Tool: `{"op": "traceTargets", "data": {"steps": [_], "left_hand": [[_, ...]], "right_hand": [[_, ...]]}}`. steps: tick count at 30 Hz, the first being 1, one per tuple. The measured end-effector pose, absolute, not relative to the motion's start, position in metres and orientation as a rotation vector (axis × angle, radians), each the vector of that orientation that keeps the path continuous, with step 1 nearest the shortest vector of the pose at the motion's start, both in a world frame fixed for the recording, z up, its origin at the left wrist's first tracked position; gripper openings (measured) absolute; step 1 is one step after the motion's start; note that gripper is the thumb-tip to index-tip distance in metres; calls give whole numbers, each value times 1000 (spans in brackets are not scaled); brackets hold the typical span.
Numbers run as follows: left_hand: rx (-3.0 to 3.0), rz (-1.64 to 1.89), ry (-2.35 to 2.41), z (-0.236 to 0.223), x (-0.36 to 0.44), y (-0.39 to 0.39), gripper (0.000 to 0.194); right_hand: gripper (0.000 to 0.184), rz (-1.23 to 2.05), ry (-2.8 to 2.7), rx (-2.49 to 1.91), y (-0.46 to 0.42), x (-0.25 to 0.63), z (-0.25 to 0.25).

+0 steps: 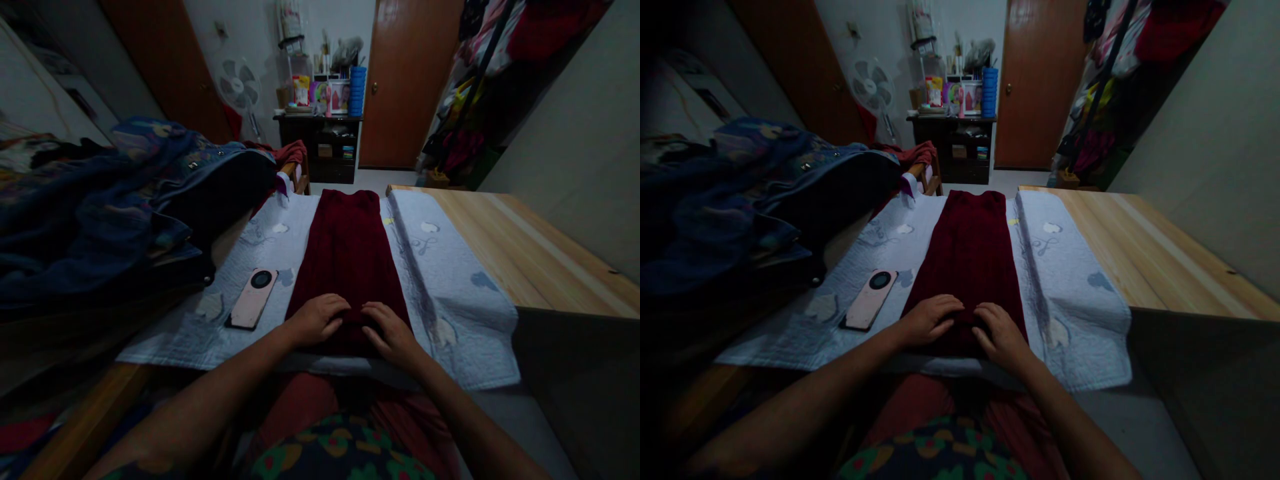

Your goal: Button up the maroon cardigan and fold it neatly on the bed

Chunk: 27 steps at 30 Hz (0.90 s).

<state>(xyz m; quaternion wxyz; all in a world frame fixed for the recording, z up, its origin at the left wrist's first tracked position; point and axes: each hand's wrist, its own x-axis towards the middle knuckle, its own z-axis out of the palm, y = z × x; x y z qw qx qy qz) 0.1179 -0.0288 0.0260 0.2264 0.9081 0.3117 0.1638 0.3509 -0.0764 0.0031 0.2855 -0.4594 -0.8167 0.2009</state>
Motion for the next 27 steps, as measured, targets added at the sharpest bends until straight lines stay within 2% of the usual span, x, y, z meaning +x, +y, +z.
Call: {"op": "traceTargets", "data": {"steps": [4, 9, 13, 20, 27], "left_hand": [[2548, 349, 863, 31, 116, -36, 46], [2630, 207, 869, 32, 118, -44, 75], [2672, 145, 906, 29, 122, -52, 88], [2690, 56, 969, 27, 128, -61, 105], [2714, 30, 1005, 28, 131, -60, 99]], "right_hand": [[50, 554, -2258, -1216, -86, 355, 6], [76, 511, -2382, -1199, -94, 359, 3], [86, 456, -2434, -1237, -99, 357, -4], [86, 418, -2429, -1311, -99, 352, -7], [80, 405, -2407, -1319, -97, 351, -6]]}}
